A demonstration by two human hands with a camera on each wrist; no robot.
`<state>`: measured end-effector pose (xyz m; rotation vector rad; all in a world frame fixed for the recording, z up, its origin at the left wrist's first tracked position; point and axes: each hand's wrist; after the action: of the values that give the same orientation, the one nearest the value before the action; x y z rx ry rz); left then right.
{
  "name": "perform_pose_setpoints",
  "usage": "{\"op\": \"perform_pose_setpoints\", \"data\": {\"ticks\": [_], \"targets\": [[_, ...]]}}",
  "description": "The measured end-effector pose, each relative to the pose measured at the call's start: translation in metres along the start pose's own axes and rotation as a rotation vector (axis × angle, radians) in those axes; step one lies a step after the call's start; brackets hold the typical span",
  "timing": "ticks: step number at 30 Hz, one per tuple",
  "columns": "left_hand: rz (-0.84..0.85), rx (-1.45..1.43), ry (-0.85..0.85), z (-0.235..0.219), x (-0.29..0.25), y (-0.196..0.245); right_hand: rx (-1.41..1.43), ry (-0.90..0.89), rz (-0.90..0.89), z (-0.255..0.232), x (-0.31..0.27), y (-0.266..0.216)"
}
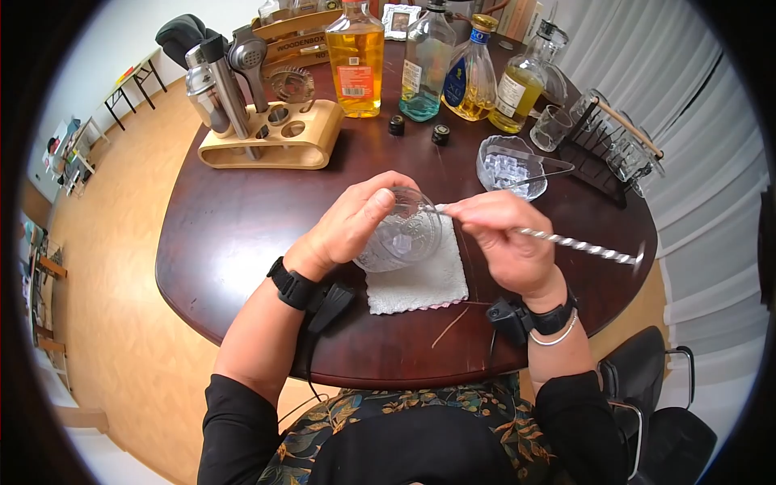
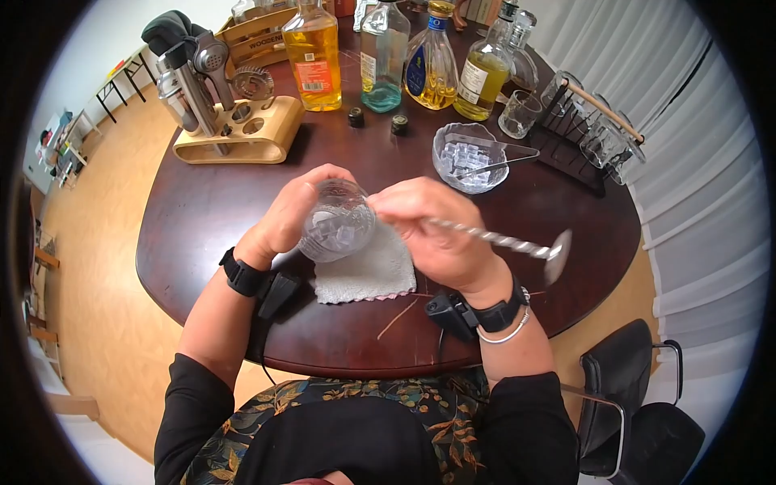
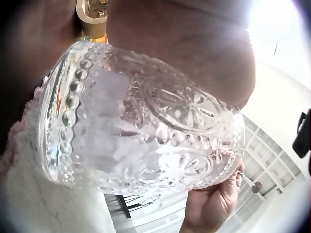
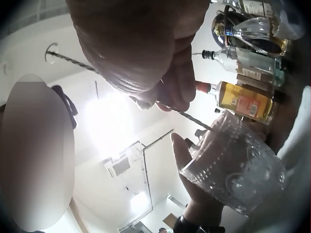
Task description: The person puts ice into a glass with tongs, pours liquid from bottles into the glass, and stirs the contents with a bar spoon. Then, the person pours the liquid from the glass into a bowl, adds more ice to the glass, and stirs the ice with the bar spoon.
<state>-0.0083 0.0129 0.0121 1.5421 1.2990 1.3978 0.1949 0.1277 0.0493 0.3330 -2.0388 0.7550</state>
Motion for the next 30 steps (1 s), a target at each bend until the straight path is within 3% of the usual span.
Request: {"op": "perform_pose_setpoints", "data": {"ticks": [3,5,12,18,30], "targets": [[-0.008,-0.012,-0.006,0.001,0.0,0.002,-0.047,-0.168,-0.068,0.009,0.0,0.003],[-0.026,0.014,-0.021,0.0,0.0,0.004,-0.034,-0.177,-0.037,0.015,-0.003,0.004],[-0.053,0.09,-0.038,-0.001,-0.001,0.009,0.144,-0.026,0.454,0.008,-0.002,-0.003],[-0.009,0.05,-0.021,0.002,-0.001,0.008,0.443,0.072,0.712,0.009,0.001,-0.007],[-0.013,0.035,-0.023,0.0,-0.001,0.008,0.525,0.269,0.57,0.008,0.0,-0.006]]}}
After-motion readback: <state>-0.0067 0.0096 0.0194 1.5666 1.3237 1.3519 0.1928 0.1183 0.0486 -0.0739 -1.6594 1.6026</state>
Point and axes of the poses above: each hand's wrist, its own x-axis towards the middle knuckle, its own z-axis out of the palm, y = z × x, and after that the axes turned 6 degrees about -z, right-handed
